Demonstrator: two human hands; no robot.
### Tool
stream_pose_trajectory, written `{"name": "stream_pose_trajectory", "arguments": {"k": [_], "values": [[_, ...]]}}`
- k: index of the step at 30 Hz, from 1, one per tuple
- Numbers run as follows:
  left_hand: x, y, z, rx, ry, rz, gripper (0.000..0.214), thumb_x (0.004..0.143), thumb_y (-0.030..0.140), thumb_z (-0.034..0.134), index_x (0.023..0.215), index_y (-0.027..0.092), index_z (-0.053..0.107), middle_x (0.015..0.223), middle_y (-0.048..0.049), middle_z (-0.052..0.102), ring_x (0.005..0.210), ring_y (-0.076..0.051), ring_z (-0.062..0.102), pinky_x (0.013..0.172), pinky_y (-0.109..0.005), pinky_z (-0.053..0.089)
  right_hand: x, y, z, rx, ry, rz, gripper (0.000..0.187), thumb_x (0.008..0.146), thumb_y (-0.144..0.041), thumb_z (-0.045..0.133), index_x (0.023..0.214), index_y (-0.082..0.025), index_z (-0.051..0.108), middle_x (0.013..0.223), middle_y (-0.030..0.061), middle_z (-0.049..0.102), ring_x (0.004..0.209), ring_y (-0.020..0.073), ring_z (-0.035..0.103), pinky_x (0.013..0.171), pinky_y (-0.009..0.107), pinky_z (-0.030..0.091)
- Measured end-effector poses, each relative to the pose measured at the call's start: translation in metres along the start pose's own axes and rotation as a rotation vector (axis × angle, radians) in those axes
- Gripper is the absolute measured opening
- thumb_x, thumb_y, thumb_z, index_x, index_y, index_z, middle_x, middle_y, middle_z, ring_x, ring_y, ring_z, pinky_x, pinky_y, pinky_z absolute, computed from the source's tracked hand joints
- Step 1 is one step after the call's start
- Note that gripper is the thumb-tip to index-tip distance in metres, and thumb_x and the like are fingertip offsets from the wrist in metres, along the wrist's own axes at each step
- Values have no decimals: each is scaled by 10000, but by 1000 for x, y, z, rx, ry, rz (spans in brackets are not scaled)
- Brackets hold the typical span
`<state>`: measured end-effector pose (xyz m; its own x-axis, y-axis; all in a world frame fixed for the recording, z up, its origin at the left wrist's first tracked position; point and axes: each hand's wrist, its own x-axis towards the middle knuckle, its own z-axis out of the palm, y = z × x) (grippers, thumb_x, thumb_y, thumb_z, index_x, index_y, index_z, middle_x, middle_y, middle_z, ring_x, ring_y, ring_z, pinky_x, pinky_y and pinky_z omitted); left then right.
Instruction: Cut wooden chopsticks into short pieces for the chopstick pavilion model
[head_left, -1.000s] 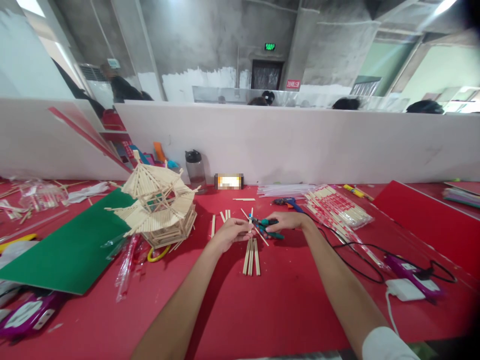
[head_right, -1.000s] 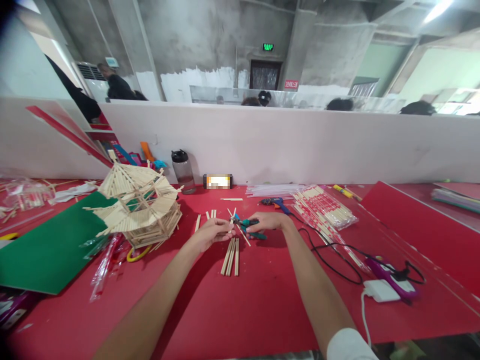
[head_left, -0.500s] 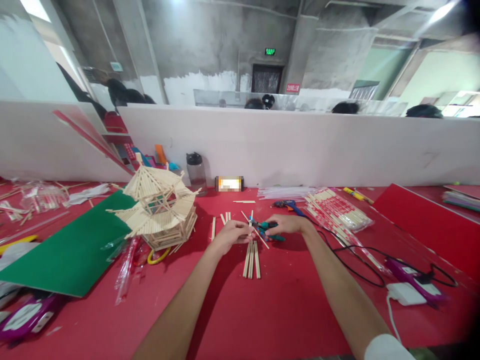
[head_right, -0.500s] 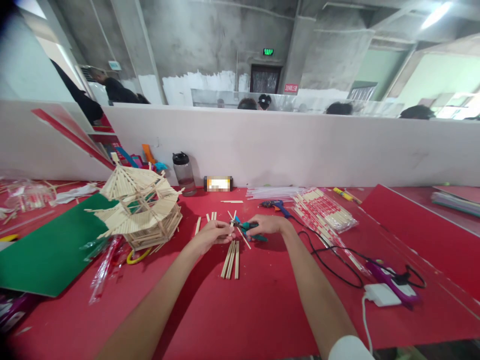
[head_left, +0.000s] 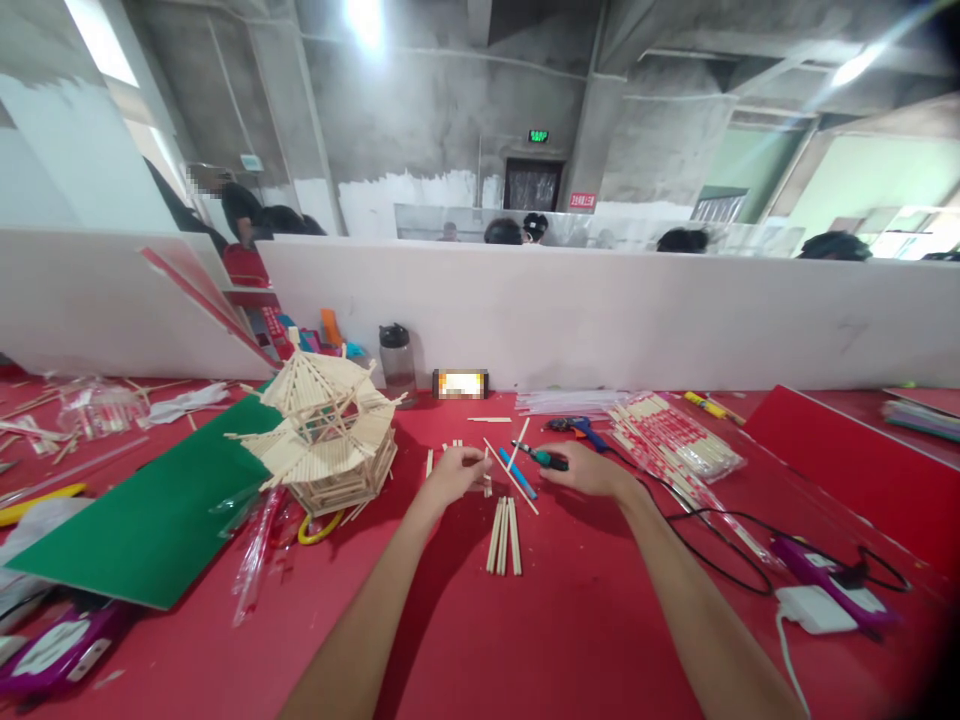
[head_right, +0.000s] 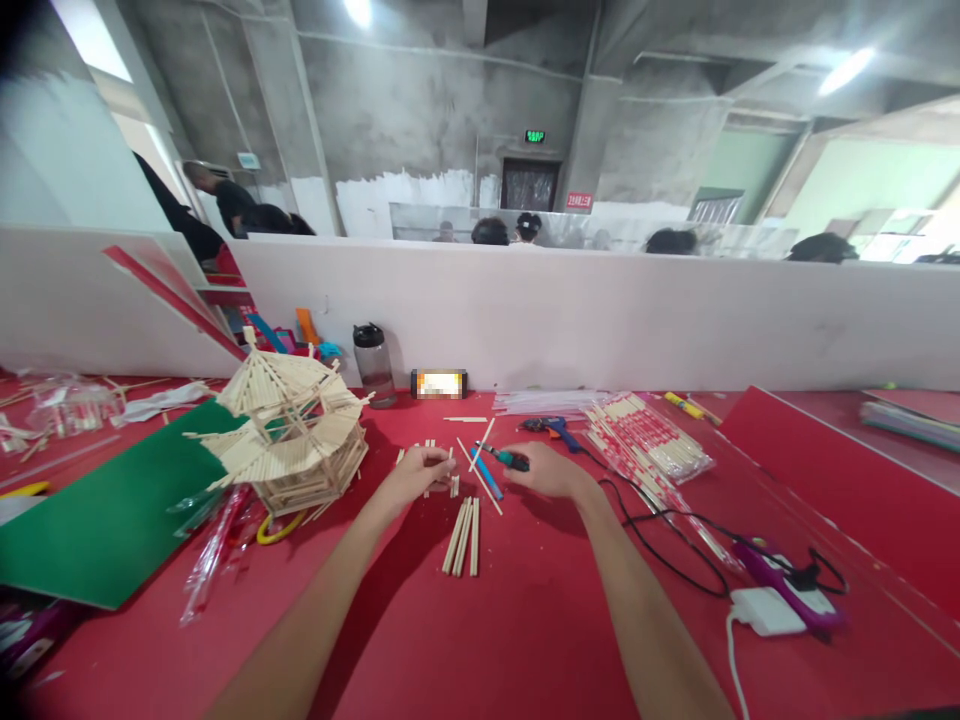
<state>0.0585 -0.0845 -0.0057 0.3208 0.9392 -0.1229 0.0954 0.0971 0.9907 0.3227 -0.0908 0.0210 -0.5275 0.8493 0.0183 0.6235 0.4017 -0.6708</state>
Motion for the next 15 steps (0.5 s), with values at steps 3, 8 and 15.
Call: {"name": "stream_pose_trajectory", "arguments": {"k": [3, 8, 15], "values": [[3, -2, -11, 244, 51, 54, 269, 766, 408, 675, 745, 140, 660, 615, -16, 641, 561, -141, 641, 559, -230, 495, -8, 6, 8, -1, 166, -26, 338, 838, -381, 569, 1089, -167, 643, 1077, 80, 681, 972, 264, 589, 898, 364, 437], [-3, -2, -14, 714, 187, 44, 169, 767, 338, 657, 833, 188, 697, 684, -47, 709, 640, -184, 666, 621, -251, 443, -8, 11, 19, 19, 321, -41, 415, 860, -392, 553, 1196, -156, 610, 1187, 119, 657, 1069, 286, 590, 964, 428, 435], [-3, -11, -4, 921, 233, 37, 187, 789, 332, 635, 925, 206, 667, 806, -86, 737, 764, -216, 677, 653, -255, 397, -3, 14, 29, -2, 419, -67, 396, 851, -365, 575, 1186, -161, 629, 1195, 135, 656, 1086, 288, 605, 967, 433, 449]]}}
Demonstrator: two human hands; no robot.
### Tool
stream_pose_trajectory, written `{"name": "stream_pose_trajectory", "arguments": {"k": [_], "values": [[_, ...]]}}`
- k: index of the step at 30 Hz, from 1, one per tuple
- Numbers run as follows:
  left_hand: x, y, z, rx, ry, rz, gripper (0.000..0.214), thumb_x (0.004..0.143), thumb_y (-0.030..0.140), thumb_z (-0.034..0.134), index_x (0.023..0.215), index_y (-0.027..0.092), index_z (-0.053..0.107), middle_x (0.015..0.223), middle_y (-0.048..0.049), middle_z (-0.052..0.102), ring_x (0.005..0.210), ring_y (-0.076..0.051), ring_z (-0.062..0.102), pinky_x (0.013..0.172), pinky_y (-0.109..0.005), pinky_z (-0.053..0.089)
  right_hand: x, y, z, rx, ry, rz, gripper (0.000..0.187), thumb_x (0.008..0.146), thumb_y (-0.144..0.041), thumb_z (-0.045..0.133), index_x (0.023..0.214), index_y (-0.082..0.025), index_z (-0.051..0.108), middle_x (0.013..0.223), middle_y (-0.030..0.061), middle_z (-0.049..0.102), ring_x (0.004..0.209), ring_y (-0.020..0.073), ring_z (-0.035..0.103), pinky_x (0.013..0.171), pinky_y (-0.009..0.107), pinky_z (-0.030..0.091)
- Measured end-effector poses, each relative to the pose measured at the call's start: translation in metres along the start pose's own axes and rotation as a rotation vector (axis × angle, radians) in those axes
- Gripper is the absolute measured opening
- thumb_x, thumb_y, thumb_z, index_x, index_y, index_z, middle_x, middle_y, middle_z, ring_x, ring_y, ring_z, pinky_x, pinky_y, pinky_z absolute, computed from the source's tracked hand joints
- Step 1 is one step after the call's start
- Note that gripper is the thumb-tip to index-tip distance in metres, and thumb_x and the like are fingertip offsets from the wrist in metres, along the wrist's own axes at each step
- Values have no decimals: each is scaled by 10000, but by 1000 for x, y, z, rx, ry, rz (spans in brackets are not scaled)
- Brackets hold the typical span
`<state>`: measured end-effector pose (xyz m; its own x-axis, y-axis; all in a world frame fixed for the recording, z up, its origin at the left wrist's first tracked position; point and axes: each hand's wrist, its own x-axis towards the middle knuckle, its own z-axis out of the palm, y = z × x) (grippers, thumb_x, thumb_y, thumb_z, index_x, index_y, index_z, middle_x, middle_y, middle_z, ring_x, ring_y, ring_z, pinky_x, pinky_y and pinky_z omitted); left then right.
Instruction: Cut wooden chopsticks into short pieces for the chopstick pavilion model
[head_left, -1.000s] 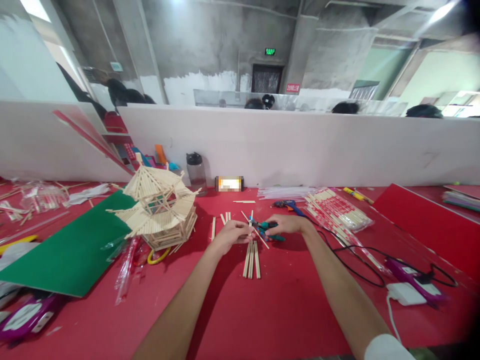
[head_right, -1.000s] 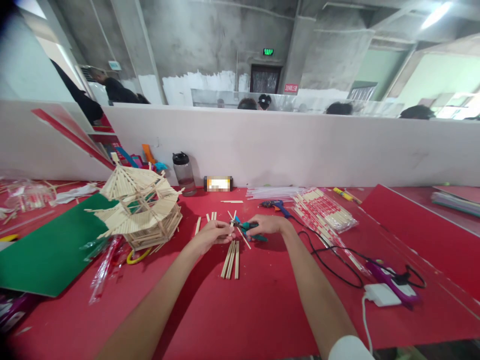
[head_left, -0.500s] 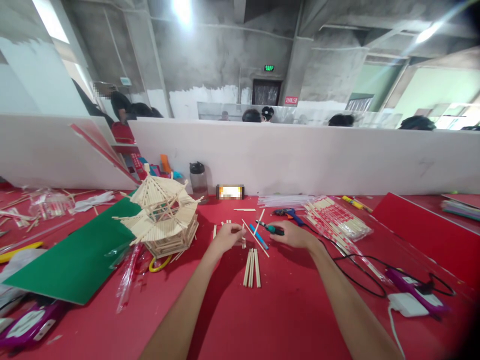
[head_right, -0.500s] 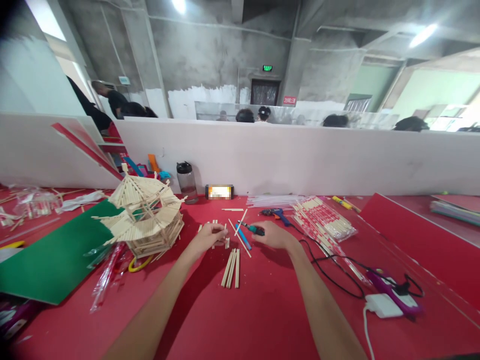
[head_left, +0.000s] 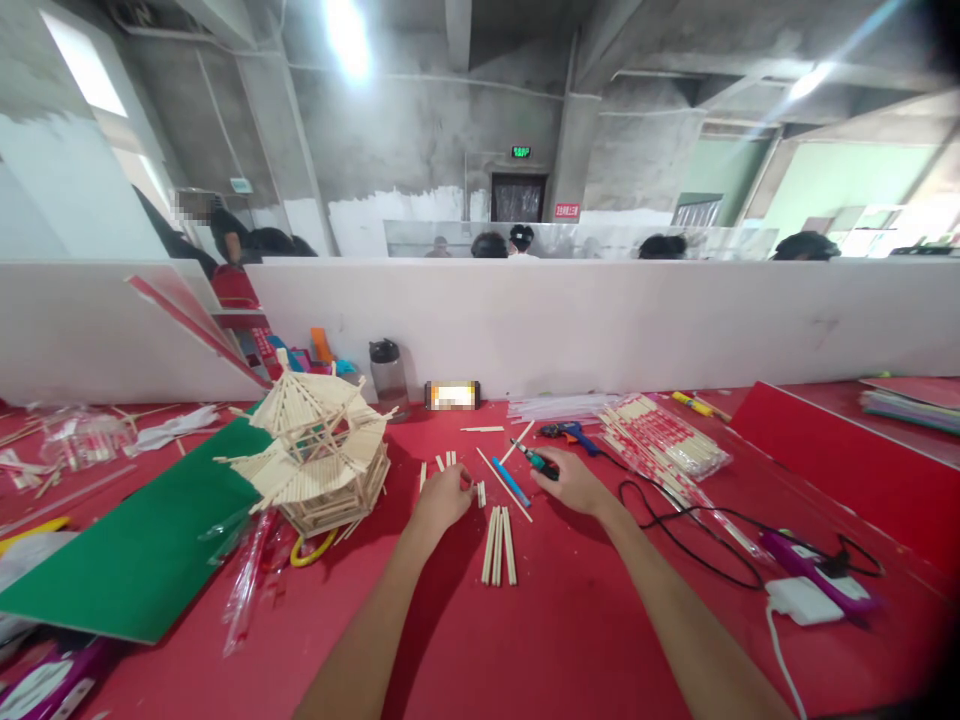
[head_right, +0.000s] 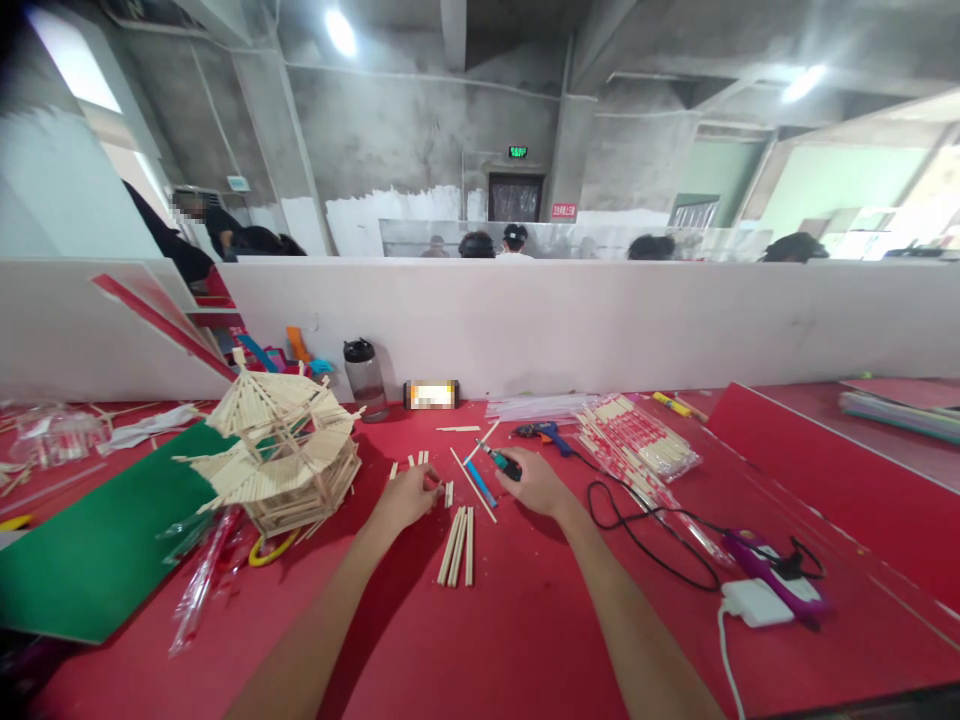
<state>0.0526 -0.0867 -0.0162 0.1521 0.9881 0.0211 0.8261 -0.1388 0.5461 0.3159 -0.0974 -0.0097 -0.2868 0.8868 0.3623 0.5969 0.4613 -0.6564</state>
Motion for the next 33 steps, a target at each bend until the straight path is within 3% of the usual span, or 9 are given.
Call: {"name": "stream_pose_trajectory", "arguments": {"k": [5, 10, 15, 20, 22, 26, 33], "values": [[-1, 3, 1, 29, -33, -17, 206, 847, 364, 588, 952, 199, 652, 791, -86, 731, 777, -215, 678, 669, -257, 396, 0, 4, 3, -6, -21, -11, 380, 838, -360, 587, 1168, -179, 639, 1156, 118, 673, 1041, 277, 619, 945, 414, 460], [-5, 10, -13, 72, 32, 33, 189, 897, 325, 522, 961, 216, 663, 897, -105, 727, 875, -242, 665, 753, -286, 414, 0, 0, 4, -28, -59, -12, 389, 832, -380, 591, 1161, -179, 646, 1128, 117, 679, 997, 269, 622, 907, 385, 463], [-14, 27, -26, -288, 104, 317, 333, 926, 350, 472, 1226, 256, 585, 1180, -69, 656, 902, -192, 637, 864, -283, 447, -1, -14, 5, -93, -114, -69, 337, 839, -333, 580, 1132, -186, 657, 1067, 96, 692, 929, 236, 621, 857, 332, 452], [-22, 36, -26, -471, -90, 529, 414, 910, 333, 505, 1319, 286, 552, 1389, -61, 525, 1149, -208, 563, 949, -283, 454, -3, -18, 14, -193, -165, -102, 356, 830, -327, 582, 1158, -199, 641, 1100, 100, 680, 962, 247, 614, 866, 334, 436], [-20, 34, -22, -497, -134, 520, 396, 896, 290, 524, 1287, 279, 586, 1343, -66, 566, 1108, -209, 596, 957, -296, 459, -3, -17, 19, -239, -184, -112, 348, 823, -313, 585, 1144, -191, 643, 1098, 108, 677, 965, 253, 612, 860, 336, 434], [-12, 25, -12, -628, -248, 405, 428, 865, 258, 551, 1292, 253, 580, 1248, -91, 618, 730, -152, 683, 747, -287, 542, -4, -18, 24, -282, -207, -127, 340, 826, -301, 581, 1139, -183, 641, 1078, 113, 676, 956, 253, 611, 849, 335, 433], [-7, 19, -7, -785, -308, 396, 457, 833, 297, 614, 1285, 235, 584, 1164, -90, 651, 731, -167, 701, 696, -292, 554, -5, -26, 23, -306, -198, -152, 340, 885, -367, 539, 1156, -183, 629, 1083, 111, 674, 953, 236, 610, 838, 320, 429]]}}
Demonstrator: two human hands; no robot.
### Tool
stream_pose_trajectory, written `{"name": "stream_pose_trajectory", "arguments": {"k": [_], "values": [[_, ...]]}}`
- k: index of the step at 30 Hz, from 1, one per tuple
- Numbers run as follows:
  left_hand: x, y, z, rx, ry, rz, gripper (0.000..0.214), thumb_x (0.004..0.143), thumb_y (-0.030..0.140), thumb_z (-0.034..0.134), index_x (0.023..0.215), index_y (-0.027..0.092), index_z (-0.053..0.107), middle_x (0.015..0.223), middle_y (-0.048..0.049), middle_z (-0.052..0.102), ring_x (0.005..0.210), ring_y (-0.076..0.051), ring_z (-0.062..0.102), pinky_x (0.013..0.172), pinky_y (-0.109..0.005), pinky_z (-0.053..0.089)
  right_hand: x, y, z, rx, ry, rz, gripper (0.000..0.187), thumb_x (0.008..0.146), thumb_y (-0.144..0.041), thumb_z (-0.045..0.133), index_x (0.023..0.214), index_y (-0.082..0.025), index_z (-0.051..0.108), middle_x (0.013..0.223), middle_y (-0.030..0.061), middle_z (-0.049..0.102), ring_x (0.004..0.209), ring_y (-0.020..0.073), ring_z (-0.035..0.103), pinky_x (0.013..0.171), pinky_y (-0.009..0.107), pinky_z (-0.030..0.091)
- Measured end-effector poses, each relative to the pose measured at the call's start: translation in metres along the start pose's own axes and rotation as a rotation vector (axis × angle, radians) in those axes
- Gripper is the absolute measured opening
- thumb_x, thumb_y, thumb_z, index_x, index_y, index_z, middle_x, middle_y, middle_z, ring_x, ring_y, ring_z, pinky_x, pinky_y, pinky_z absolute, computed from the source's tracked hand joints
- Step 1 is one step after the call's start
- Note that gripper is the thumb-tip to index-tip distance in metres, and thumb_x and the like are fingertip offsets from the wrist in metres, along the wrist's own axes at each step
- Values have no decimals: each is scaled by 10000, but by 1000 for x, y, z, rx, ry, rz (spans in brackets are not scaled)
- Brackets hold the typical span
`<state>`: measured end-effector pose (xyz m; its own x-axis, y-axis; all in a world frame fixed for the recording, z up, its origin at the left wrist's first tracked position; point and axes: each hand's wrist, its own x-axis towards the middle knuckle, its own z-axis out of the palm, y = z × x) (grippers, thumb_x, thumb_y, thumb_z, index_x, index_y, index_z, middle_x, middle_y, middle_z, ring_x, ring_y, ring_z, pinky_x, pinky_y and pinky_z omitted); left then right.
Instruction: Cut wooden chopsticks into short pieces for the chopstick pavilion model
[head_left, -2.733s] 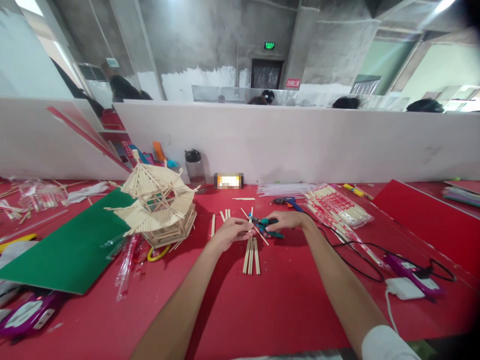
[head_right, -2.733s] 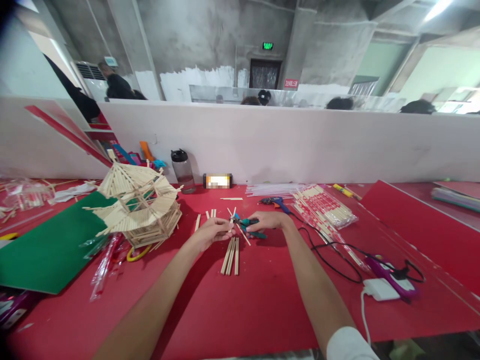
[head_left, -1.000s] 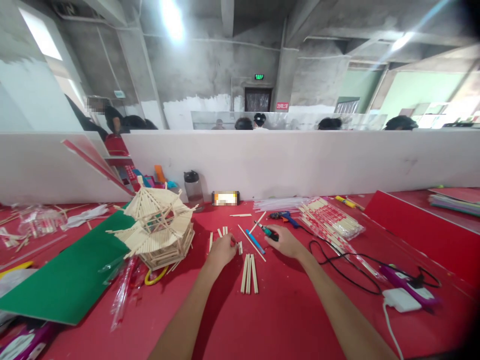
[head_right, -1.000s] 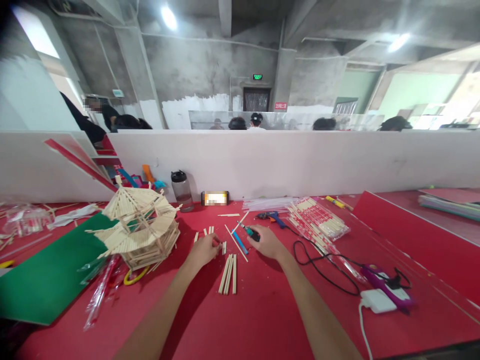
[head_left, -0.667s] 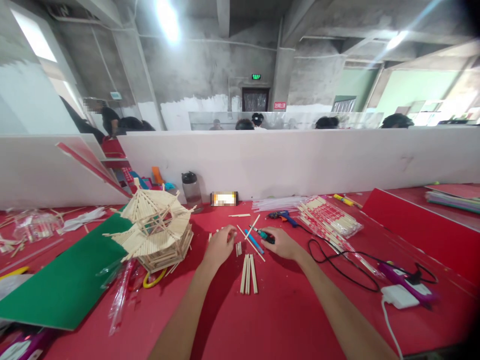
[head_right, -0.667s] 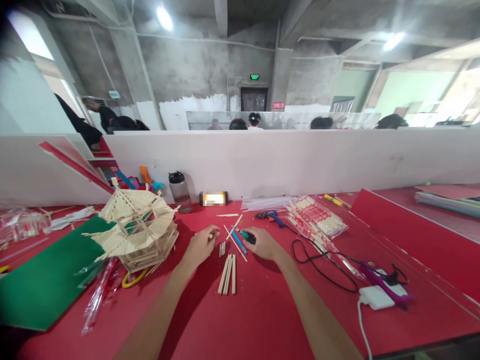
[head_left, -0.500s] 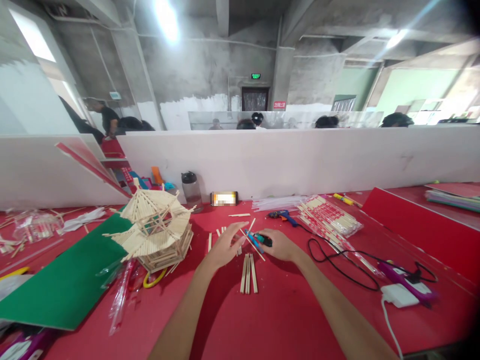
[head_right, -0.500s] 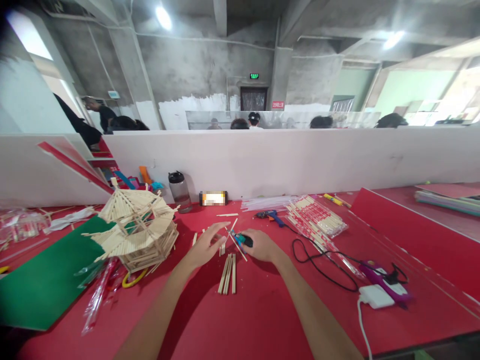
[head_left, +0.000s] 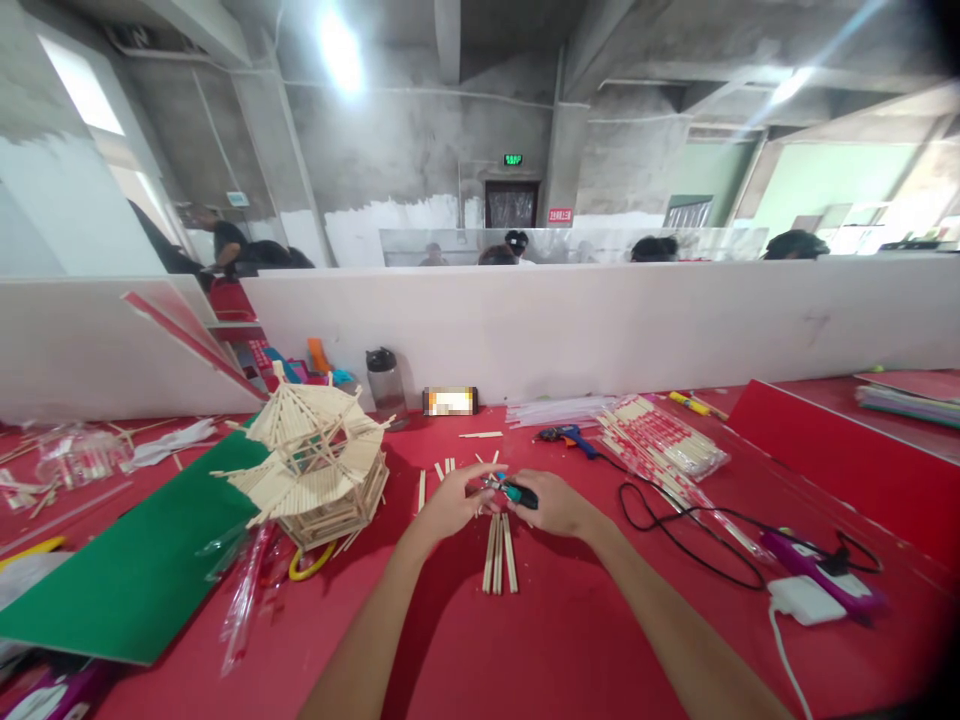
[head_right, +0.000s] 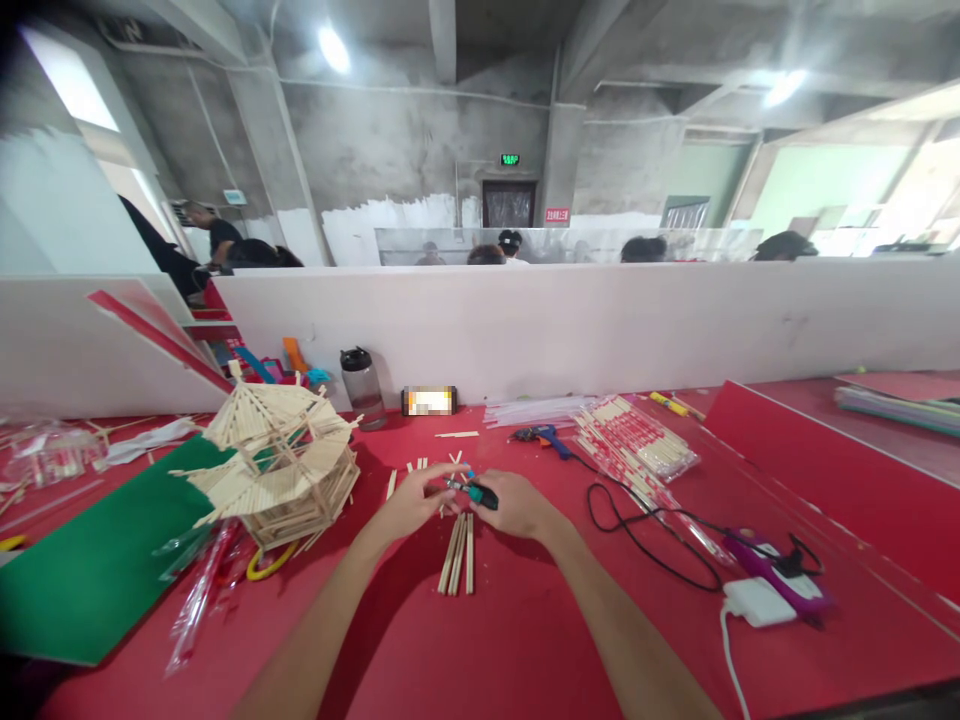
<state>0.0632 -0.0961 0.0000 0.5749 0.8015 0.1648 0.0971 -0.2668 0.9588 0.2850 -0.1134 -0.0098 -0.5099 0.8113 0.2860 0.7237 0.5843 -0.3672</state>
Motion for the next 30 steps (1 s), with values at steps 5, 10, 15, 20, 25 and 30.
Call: {"name": "stream_pose_trajectory", "arguments": {"k": [5, 10, 15, 20, 25, 30], "values": [[0, -1, 0, -69, -10, -24, 477, 824, 333, 637, 1288, 238, 581, 1194, -101, 635, 723, -167, 704, 691, -303, 567, 0, -1, -1, -13, 3, -5, 336, 891, -373, 543, 1159, -188, 625, 1057, 101, 677, 942, 229, 611, 836, 312, 426], [0, -2, 0, -88, -8, -36, 490, 817, 347, 649, 1289, 238, 579, 1187, -106, 648, 736, -177, 709, 701, -310, 569, -1, -2, 0, -9, 15, -6, 324, 896, -367, 539, 1153, -190, 623, 1043, 93, 675, 929, 218, 611, 827, 301, 422], [-1, 2, 1, -48, 15, -43, 481, 822, 346, 636, 1286, 227, 587, 1109, -98, 680, 725, -177, 706, 685, -298, 560, -2, -2, 1, -23, 5, 1, 334, 906, -410, 528, 1125, -180, 629, 1019, 94, 670, 910, 217, 606, 809, 304, 417], [-1, 1, 1, -9, 28, -11, 468, 836, 317, 609, 1296, 234, 580, 1037, -79, 696, 735, -179, 701, 704, -306, 563, -2, -2, 1, -9, 27, 45, 379, 920, -482, 497, 1099, -171, 618, 994, 98, 657, 878, 216, 592, 800, 320, 417], [-1, 1, 1, 69, 47, 34, 454, 859, 274, 552, 1311, 245, 567, 1095, -77, 685, 699, -163, 693, 701, -310, 570, -1, -8, -3, 58, 59, -5, 319, 937, -434, 491, 1088, -170, 586, 998, 92, 620, 892, 209, 562, 822, 327, 422], [-3, 7, 1, 199, 71, 106, 432, 883, 240, 500, 1310, 273, 563, 1236, -61, 638, 688, -132, 675, 752, -300, 560, -1, -12, -5, 84, 98, -11, 287, 946, -390, 492, 1144, -191, 553, 1050, 90, 599, 957, 218, 539, 862, 342, 416]]}}
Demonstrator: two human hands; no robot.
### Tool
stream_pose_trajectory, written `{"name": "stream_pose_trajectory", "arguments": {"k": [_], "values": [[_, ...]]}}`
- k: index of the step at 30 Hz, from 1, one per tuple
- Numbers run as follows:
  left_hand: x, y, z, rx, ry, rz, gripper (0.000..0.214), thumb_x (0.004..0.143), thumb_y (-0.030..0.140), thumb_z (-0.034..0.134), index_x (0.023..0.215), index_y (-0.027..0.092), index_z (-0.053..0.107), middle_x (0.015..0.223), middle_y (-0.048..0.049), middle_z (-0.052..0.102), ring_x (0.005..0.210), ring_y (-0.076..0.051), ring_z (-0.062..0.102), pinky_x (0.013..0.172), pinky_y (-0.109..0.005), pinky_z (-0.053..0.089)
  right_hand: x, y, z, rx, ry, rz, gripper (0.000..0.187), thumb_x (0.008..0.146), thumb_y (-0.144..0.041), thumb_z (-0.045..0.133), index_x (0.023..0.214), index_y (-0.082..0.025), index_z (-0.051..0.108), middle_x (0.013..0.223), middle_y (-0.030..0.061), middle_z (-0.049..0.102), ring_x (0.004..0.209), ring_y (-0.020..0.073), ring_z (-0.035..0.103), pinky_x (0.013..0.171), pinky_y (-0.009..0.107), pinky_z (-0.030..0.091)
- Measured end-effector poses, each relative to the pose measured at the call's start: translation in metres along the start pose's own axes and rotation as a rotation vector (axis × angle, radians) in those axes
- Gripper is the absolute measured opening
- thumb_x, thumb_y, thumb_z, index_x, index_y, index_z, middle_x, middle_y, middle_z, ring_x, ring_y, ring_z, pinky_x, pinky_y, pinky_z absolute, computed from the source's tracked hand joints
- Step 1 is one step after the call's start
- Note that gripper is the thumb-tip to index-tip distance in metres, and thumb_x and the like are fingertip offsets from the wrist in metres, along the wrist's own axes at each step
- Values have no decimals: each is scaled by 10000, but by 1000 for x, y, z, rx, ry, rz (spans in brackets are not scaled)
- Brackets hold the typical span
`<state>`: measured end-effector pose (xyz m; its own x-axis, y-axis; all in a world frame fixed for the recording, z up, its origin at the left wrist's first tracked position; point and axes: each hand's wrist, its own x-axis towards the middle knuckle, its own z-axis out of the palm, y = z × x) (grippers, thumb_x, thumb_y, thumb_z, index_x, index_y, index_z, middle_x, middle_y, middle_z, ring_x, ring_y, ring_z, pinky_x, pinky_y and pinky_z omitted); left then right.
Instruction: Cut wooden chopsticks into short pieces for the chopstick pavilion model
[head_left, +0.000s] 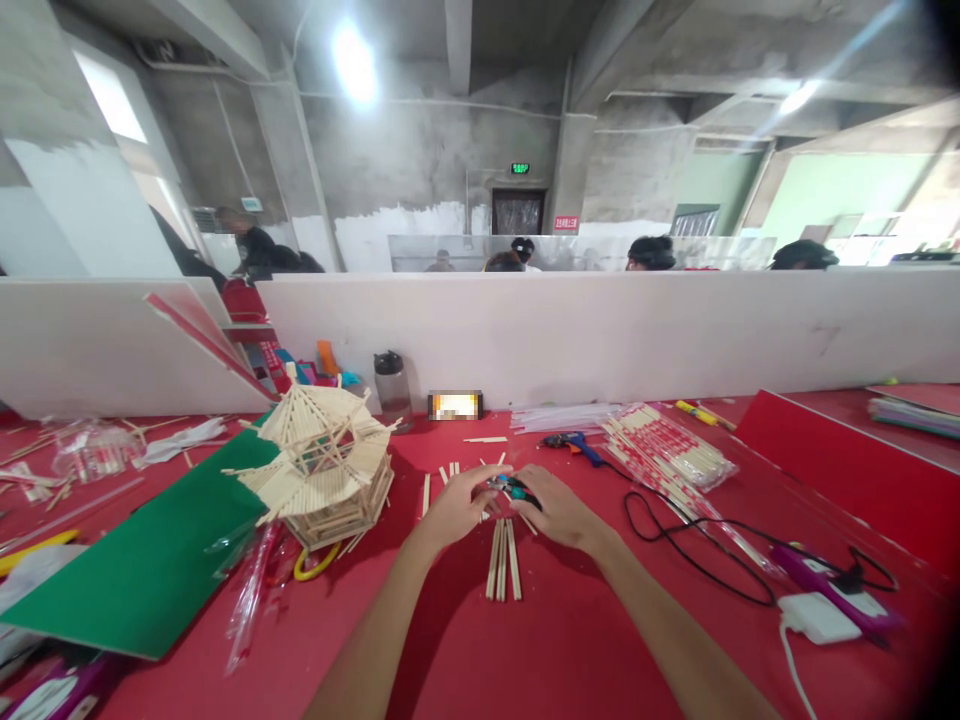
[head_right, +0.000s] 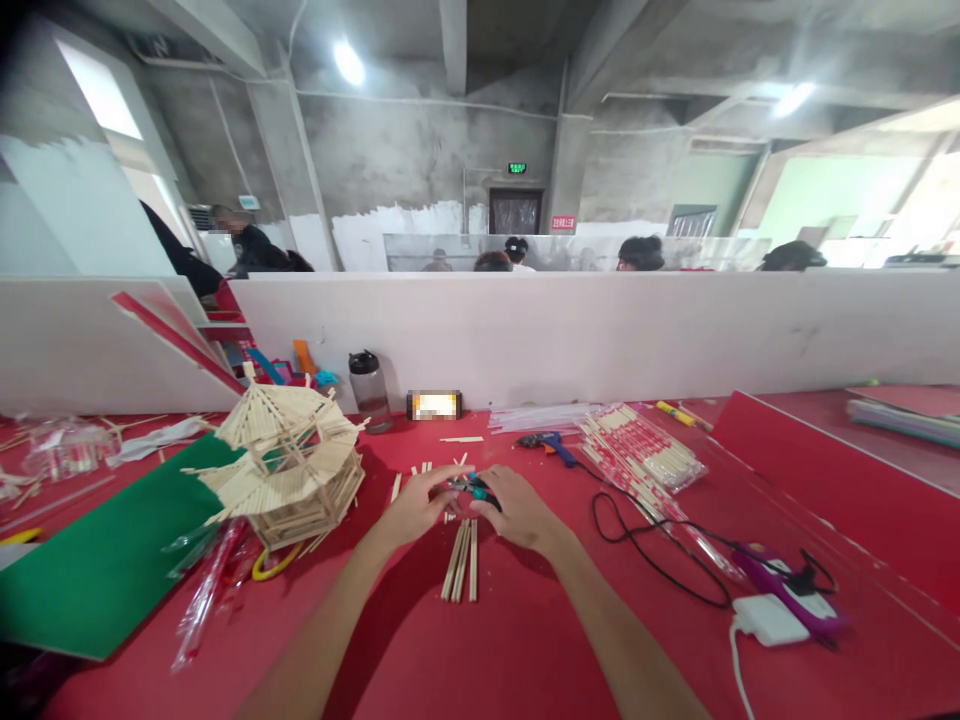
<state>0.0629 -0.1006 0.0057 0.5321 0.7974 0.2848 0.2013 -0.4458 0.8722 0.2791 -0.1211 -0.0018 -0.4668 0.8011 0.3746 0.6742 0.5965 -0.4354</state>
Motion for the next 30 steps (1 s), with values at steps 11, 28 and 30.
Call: {"name": "stream_pose_trajectory", "arguments": {"k": [11, 28, 30], "values": [[-5, 14, 7, -84, 164, 25, 353, 926, 333, 480, 1272, 263, 495, 1240, -73, 580, 679, -117, 598, 656, -267, 519, 2, -6, 10, -52, 83, -16, 267, 957, -355, 462, 1127, -158, 519, 1046, 114, 582, 964, 241, 525, 882, 372, 418], [2, 24, 28, 282, 524, 57, 299, 983, 342, 335, 827, 203, 549, 825, -36, 534, 805, -188, 519, 750, -296, 389, 6, -21, 21, -124, 40, 39, 226, 949, -355, 443, 1063, -169, 502, 986, 97, 605, 878, 223, 553, 786, 316, 390], [3, 23, 29, 291, 527, 42, 303, 985, 346, 327, 827, 205, 543, 816, -32, 526, 797, -187, 516, 743, -294, 384, 6, -21, 21, -131, 27, 54, 233, 953, -362, 436, 1065, -169, 502, 991, 97, 613, 871, 222, 561, 767, 308, 384]]}}
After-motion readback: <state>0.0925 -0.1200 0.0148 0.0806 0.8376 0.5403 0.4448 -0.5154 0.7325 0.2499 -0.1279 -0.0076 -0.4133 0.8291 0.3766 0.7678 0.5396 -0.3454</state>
